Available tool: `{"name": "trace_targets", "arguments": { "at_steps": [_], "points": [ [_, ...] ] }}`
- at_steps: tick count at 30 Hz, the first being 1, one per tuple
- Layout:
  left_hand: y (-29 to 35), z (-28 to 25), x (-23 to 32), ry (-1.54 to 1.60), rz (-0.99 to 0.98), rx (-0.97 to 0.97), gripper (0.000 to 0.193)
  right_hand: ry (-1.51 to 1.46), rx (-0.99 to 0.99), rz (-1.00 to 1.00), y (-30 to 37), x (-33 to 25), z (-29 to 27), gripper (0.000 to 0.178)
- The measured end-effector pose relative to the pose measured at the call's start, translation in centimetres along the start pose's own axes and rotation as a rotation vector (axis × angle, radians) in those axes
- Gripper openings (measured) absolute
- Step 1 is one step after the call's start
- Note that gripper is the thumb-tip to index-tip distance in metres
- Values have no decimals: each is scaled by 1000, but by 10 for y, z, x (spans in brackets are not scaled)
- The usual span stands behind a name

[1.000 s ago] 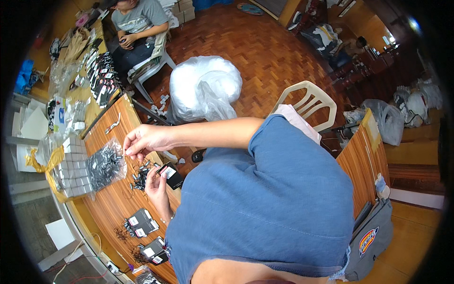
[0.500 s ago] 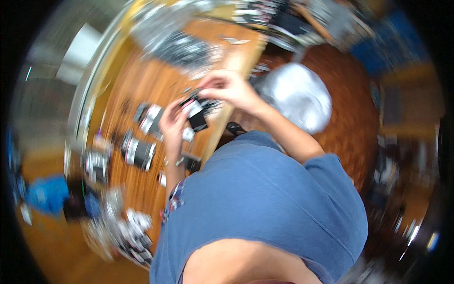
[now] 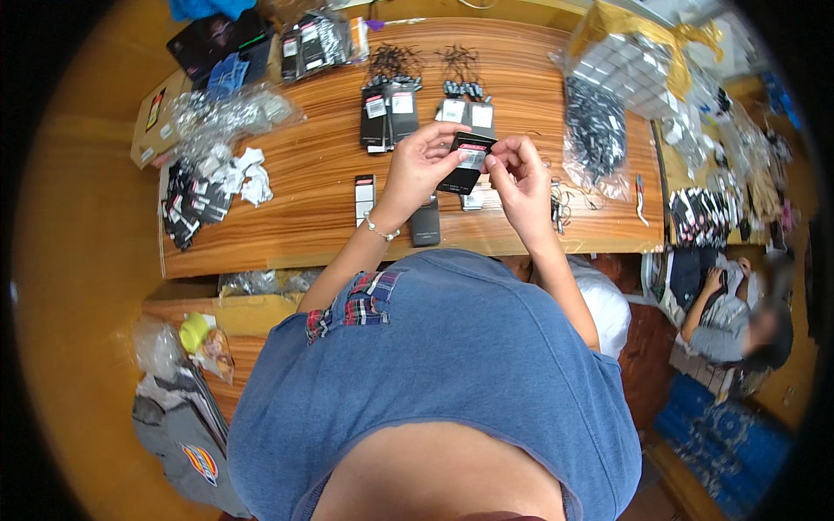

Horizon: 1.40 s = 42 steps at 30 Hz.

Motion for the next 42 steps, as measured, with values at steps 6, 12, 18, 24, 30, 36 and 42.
{"name": "trace_targets", "arguments": {
  "at_steps": [6, 12, 18, 24, 30, 36, 42],
  "points": [
    [9, -10, 12, -30, 6, 162, 27, 94, -54, -71, -14, 5, 17, 9],
    [14, -8, 10, -62, 32, 192, 25, 81, -65, -73, -19, 7, 21, 7],
    [17, -2, 14, -59, -20, 162, 27, 57, -50, -90, -20, 9, 19, 6],
    [17, 3, 9, -41, -24, 153, 27, 109, -26, -91, -20, 11, 14, 7],
    [17, 6, 8, -46, -40, 137, 27, 227, -11, -101, -16, 4, 10, 8],
    [17, 10, 17, -129, -29, 89, 25, 324, -13, -93, -13, -2, 8, 10],
    [21, 16, 18, -267, 59, 107, 19, -116, -113, 56, -17, 14, 6, 11]
  ]
}}
Point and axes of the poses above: each hand's wrist, its own y-axis away from the middle knuckle, its own z-axis out of the palm, x = y × z, the point moved 1 cm from there along -y, towards the middle knuckle, and after that the axes turned 12 degrees about z, right-handed, at the moved point
